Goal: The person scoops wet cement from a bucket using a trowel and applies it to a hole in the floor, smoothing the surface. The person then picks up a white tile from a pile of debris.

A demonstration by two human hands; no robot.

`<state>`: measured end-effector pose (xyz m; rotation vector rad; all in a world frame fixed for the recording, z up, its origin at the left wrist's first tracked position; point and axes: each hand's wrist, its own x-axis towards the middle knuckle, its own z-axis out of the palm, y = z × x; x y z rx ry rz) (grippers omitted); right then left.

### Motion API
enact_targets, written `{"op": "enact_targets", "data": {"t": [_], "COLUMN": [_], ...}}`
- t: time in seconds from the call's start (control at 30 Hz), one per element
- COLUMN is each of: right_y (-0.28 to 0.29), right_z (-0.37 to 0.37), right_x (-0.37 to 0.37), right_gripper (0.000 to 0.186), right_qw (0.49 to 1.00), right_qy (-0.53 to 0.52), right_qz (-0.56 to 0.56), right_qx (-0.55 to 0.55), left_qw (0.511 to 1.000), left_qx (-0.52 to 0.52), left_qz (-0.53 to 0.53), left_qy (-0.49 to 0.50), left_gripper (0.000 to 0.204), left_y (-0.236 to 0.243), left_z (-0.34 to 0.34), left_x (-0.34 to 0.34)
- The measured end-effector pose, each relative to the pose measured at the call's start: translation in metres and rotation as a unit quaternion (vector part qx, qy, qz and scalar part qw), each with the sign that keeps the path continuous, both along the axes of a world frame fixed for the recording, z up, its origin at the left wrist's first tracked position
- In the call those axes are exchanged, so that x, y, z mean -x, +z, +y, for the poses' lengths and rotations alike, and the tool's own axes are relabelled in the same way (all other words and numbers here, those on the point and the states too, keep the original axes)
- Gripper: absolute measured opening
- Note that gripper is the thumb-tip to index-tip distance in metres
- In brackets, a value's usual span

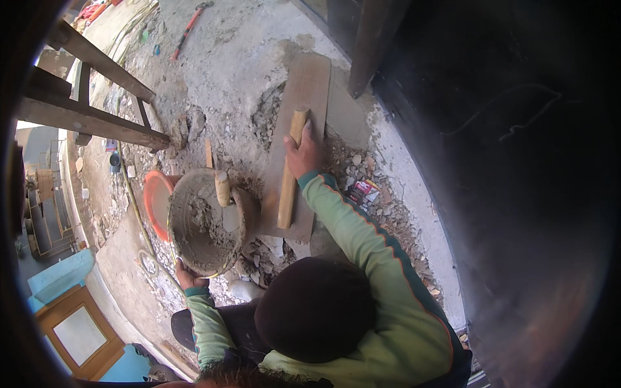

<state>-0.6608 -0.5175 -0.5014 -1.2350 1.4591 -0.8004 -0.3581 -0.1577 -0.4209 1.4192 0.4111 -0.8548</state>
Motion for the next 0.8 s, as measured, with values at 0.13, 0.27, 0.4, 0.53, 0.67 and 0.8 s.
{"op": "enact_targets", "data": {"t": [0.13,0.27,0.4,0.53,0.67,0.8], "right_y": [0.007,0.023,0.01,-0.017,0.044,0.013], "right_z": [0.013,0.031,0.024,0.004,0.019,0.009], "right_x": [-0.011,-0.017,-0.012,-0.009,-0.018,-0.014], "right_gripper": [0.073,0.073,0.073,0.074,0.074,0.073], "right_qw": [0.998,0.977,0.987,0.997,0.98,0.99], "right_qy": [-0.023,-0.125,-0.095,-0.05,-0.075,-0.09], "right_qz": [-0.054,-0.175,-0.125,-0.024,-0.162,-0.105], "right_qx": [0.034,0.008,-0.014,0.06,-0.086,-0.016], "left_qw": [0.999,1.0,0.999,0.999,0.999,1.0], "left_qx": [-0.027,0.003,0.001,0.028,0.015,0.007], "left_qz": [-0.031,-0.021,-0.029,-0.02,-0.029,-0.025], "left_qy": [-0.011,-0.012,-0.015,-0.023,-0.01,-0.011], "left_gripper": [0.05,0.049,0.048,0.048,0.048,0.047], "left_y": [0.0,0.003,0.003,0.0,0.003,0.002], "left_z": [-0.001,-0.002,-0.004,-0.015,0.0,-0.003], "left_x": [0.001,0.007,0.009,0.013,0.005,0.005]}}
